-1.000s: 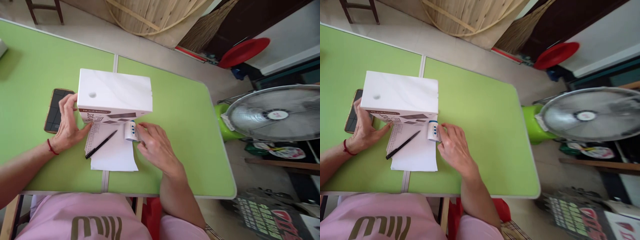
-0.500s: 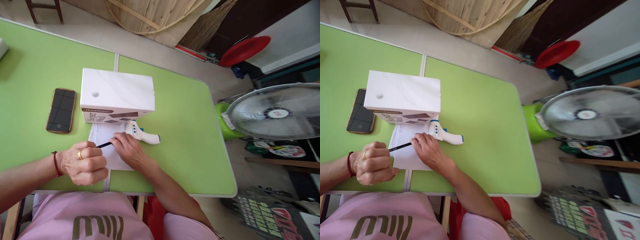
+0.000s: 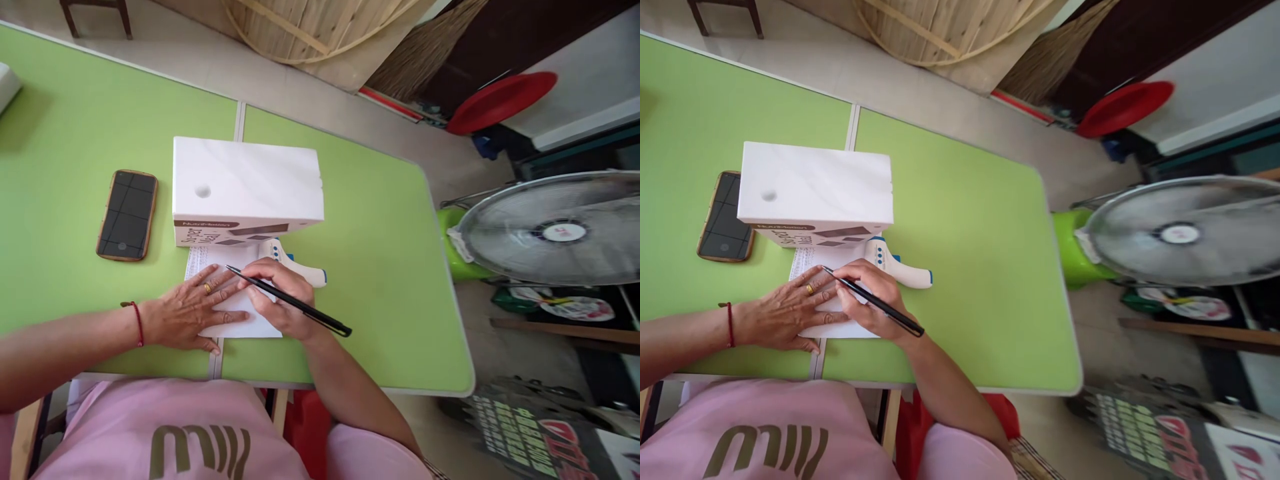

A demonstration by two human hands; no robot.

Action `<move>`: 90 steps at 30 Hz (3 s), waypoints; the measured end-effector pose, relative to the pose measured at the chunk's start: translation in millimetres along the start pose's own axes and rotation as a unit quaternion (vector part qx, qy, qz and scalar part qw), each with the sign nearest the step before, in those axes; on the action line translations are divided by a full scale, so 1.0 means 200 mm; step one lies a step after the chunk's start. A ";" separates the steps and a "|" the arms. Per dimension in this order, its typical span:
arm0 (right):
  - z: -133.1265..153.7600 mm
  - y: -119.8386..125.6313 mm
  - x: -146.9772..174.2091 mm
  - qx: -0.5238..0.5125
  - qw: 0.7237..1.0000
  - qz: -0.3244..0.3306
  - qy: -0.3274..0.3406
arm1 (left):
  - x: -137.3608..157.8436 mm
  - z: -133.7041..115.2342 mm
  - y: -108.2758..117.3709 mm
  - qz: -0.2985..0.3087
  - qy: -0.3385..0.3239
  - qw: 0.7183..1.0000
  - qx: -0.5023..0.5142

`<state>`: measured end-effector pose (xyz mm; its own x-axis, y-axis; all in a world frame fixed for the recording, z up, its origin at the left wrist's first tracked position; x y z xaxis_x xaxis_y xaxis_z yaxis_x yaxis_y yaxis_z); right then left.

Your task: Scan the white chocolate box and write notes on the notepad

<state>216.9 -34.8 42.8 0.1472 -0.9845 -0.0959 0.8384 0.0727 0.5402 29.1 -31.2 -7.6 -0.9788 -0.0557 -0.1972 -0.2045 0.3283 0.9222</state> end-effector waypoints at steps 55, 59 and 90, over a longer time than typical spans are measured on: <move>-0.13 -0.31 -0.04 -0.033 0.996 -0.080 -0.029 | -0.07 -0.26 0.20 0.187 0.167 0.938 -0.237; -0.13 -0.32 -0.04 -0.027 0.996 -0.079 -0.030 | -0.08 -0.25 0.19 0.169 0.170 0.944 -0.228; -0.12 -0.32 -0.04 -0.022 0.996 -0.071 -0.049 | -0.08 -0.24 0.21 0.164 0.150 0.936 -0.273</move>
<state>174.5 -28.2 -10.3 -0.0253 -0.9961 -0.0848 0.8693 -0.0638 0.4901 35.1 -62.7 50.5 -0.9329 -0.3259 0.1531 0.2117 -0.1524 0.9654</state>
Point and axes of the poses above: each hand's wrist, its own x-axis away from the middle knuckle, its own y-axis out of the back of the hand, z = x × y, the point moved 2 cm from there along -x, towards the middle knuckle, and after that the axes turned 15 degrees about -y, right-handed, at the moved point
